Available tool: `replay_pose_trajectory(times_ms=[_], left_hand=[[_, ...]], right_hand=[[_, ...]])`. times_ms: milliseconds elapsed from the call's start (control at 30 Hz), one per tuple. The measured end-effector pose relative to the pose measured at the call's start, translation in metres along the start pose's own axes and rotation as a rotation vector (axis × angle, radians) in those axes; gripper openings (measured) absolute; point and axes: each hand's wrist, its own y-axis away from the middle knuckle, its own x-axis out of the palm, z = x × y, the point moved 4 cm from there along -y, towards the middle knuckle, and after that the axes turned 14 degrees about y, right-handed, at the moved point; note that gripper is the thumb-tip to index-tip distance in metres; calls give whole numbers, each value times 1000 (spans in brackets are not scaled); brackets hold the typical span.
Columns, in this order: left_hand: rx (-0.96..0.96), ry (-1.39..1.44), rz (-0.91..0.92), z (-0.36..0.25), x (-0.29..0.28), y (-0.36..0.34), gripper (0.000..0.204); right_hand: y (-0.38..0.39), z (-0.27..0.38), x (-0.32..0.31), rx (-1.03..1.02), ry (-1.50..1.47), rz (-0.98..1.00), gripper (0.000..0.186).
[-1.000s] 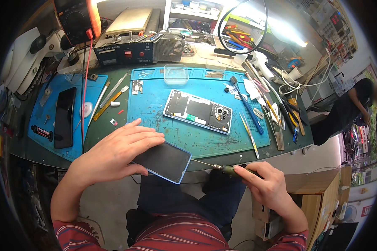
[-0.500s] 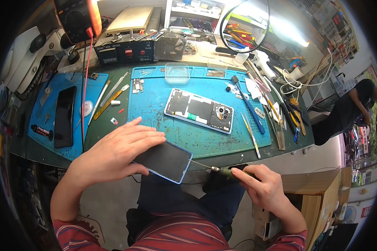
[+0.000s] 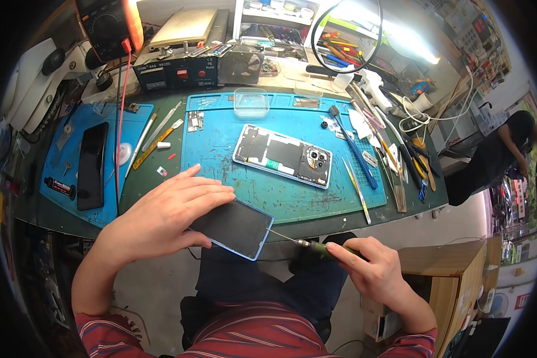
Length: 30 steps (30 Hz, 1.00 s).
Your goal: The person disassembles a smartphone, removes the back cover, and uses a screwdriver and tweezers to manipulate internal components. They then apply adhesive along the frame edges in preparation for reassembly.
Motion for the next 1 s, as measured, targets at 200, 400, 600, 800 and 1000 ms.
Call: replay_pose_trajectory(times_ms=[200, 400, 600, 800, 1000], left_hand=[[-1, -11, -4, 0, 0, 0, 84], [-5, -15, -7, 0, 0, 0, 84], [-5, -14, -9, 1, 1, 0, 84], [-1, -19, -10, 1, 1, 0, 85], [-7, -19, -6, 0, 0, 0, 86]], right_hand=[[2, 6, 1, -21, -15, 19, 60], [3, 13, -1, -50, -28, 53, 62], [6, 9, 1, 9, -32, 29, 62], [9, 11, 3, 9, -40, 15, 60], [9, 14, 2, -20, -30, 44, 63]])
